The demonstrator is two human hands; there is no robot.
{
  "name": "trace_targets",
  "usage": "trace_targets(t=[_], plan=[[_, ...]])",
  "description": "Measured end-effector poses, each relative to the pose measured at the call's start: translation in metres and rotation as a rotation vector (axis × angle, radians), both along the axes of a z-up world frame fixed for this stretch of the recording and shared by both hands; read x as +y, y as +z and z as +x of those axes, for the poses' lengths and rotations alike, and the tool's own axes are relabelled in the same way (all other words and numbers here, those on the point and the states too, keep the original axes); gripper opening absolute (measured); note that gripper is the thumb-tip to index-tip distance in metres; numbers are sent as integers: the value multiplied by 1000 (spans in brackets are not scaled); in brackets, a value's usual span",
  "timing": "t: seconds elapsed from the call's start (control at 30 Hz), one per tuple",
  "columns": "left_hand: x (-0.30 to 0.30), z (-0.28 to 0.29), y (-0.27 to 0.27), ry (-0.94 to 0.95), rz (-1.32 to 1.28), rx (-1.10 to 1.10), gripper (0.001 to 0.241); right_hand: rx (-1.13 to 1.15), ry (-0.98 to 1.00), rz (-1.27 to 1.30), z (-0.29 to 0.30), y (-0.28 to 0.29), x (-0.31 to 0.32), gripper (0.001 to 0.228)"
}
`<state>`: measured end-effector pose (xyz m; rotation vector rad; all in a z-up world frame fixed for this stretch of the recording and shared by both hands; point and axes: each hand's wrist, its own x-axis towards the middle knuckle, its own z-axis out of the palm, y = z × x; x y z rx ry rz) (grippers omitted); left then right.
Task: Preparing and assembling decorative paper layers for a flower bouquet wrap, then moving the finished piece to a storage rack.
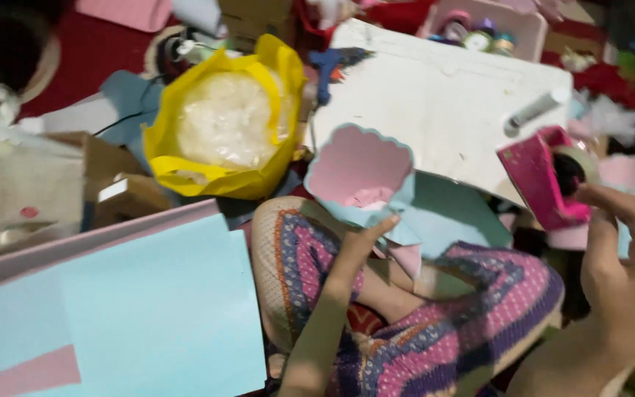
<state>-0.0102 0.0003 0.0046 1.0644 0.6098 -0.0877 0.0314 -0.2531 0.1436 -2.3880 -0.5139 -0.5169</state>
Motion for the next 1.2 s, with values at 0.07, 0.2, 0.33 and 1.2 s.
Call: trace_targets(t=[0.07,0.2,0.33,1.2], plan=[[-10,5,-24,46,-72,93,41,-4,-74,93,12,-33,-35,25],[-19,16,-82,218,-416,-244,41,49,-280,153,37,-90,-94,25],[-25,17,-80,156,-314,-230,44,409,-378,80,52,-90,-72,80],[11,57,-24,213,-221,-251,87,478,22,257,145,-148,87,62]])
